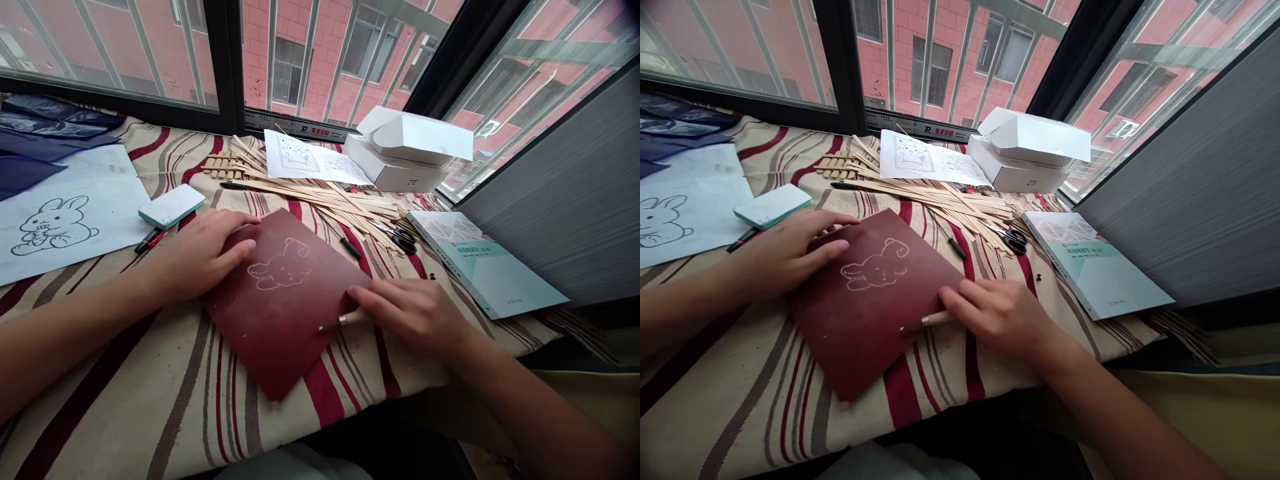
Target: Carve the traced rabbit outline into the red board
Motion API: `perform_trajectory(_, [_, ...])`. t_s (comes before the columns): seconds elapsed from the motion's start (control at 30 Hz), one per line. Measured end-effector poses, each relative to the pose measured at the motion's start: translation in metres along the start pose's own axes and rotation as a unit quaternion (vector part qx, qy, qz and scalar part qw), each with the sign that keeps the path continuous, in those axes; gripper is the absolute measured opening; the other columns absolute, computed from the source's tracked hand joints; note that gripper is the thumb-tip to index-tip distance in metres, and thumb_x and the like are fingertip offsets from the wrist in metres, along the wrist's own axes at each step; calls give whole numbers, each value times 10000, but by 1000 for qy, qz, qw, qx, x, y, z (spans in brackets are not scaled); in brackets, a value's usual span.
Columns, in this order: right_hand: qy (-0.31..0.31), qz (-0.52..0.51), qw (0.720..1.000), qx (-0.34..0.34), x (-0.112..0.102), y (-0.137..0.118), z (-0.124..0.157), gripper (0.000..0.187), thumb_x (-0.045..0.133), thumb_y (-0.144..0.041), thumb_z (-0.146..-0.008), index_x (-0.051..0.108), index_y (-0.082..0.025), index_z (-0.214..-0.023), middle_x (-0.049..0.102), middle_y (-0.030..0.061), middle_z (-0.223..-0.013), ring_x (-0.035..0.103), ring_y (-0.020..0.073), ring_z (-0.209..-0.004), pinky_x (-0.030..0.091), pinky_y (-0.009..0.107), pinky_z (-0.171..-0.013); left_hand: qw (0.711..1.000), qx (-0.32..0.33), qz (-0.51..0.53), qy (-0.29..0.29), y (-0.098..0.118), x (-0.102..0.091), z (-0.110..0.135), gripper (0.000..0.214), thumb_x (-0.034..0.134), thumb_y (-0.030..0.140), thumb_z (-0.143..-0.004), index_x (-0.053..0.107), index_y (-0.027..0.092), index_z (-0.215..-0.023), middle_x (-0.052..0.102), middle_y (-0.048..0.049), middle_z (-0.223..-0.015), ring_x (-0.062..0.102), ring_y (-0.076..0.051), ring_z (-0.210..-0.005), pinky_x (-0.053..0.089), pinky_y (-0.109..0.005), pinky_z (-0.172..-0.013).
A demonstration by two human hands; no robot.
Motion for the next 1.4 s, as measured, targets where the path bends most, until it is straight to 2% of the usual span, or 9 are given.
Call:
perform_trajectory(0.13, [-46, 8, 999, 18, 24, 33, -8, 234, 493, -246, -1128, 711, -179, -1179, 765, 24, -832, 666, 140, -673, 321, 290, -585, 1000, -15, -12, 20, -10, -6, -4, 667, 384, 585, -974, 647, 168, -1424, 705, -141, -1421, 624, -364, -1307, 480, -550, -1185])
perform_trajectory(0.23, [-85, 19, 996, 34, 44, 53, -13, 225, 515, -262, -1119, 722, -183, -1158, 796, 22, -872, 696, 154, -672, 307, 291, -562, 999, -31, -30, 5, -14, -3, -5, 686, 373, 586, -962, 638, 157, -1428, 706, -154, -1419, 626, -382, -1305, 485, -572, -1173])
perform_trajectory(0.37, [-119, -42, 987, 104, 58, 73, -11, 218, 537, -276, -1100, 712, -190, -1196, 848, 53, -1067, 775, 181, -816, 417, 276, -637, 998, -42, -47, -21, -14, 4, -3, 656, 382, 547, -949, 643, 141, -1393, 689, -174, -1420, 605, -387, -1327, 458, -589, -1192])
perform_trajectory(0.53, [-129, -170, 965, 150, 48, 82, -11, 301, 487, -329, -1093, 723, -197, -1225, 827, 94, -1109, 781, 226, -933, 514, 314, -768, 997, -33, -68, -16, -13, 7, 1, 641, 371, 561, -962, 647, 144, -1363, 666, -199, -1381, 597, -395, -1309, 457, -596, -1184])
perform_trajectory(0.63, [-123, -167, 960, 189, 35, 90, -17, 353, 447, -338, -1103, 748, -185, -1209, 827, 110, -1115, 778, 247, -969, 518, 334, -798, 997, -19, -79, 5, -14, 7, 2, 634, 353, 580, -980, 653, 170, -1360, 666, -178, -1342, 620, -366, -1253, 479, -559, -1161])
perform_trajectory(0.77, [-145, -168, 951, 214, 31, 86, -29, 354, 497, -337, -1076, 774, -211, -1257, 846, 79, -1015, 768, 236, -848, 486, 327, -731, 997, 3, -79, 7, -14, 13, 2, 631, 348, 589, -1003, 645, 186, -1387, 637, -159, -1393, 603, -348, -1272, 473, -550, -1171])
perform_trajectory(1.0, [-217, -152, 933, 242, 43, 71, -43, 396, 536, -280, -1055, 779, -246, -1366, 862, 71, -1086, 793, 245, -856, 512, 326, -699, 997, 47, -66, 10, -6, 16, 4, 655, 336, 603, -1026, 629, 194, -1445, 482, -145, -1654, 404, -359, -1564, 323, -552, -1326])
perform_trajectory(1.17, [-230, -145, 934, 230, 44, 64, -46, 437, 492, -318, -1087, 736, -246, -1442, 808, 73, -1306, 807, 301, -1096, 605, 381, -830, 998, 7, -39, -52, -8, 23, 2, 722, 342, 610, -995, 593, 166, -1507, 412, -141, -1729, 374, -366, -1605, 311, -551, -1342])
perform_trajectory(1.4, [-236, -106, 945, 201, 41, 56, -49, 444, 468, -295, -1096, 724, -239, -1455, 826, 87, -1259, 818, 295, -1045, 613, 375, -794, 996, -31, -38, -79, -10, 28, 2, 800, 322, 632, -959, 542, 132, -1544, 373, -159, -1753, 350, -379, -1626, 272, -555, -1363])
Point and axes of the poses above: each hand's wrist, its own z-axis away from the middle knuckle, its own x-axis out of the palm, y = z × x, the point moved 10 cm from there along -z, towards the middle knuckle
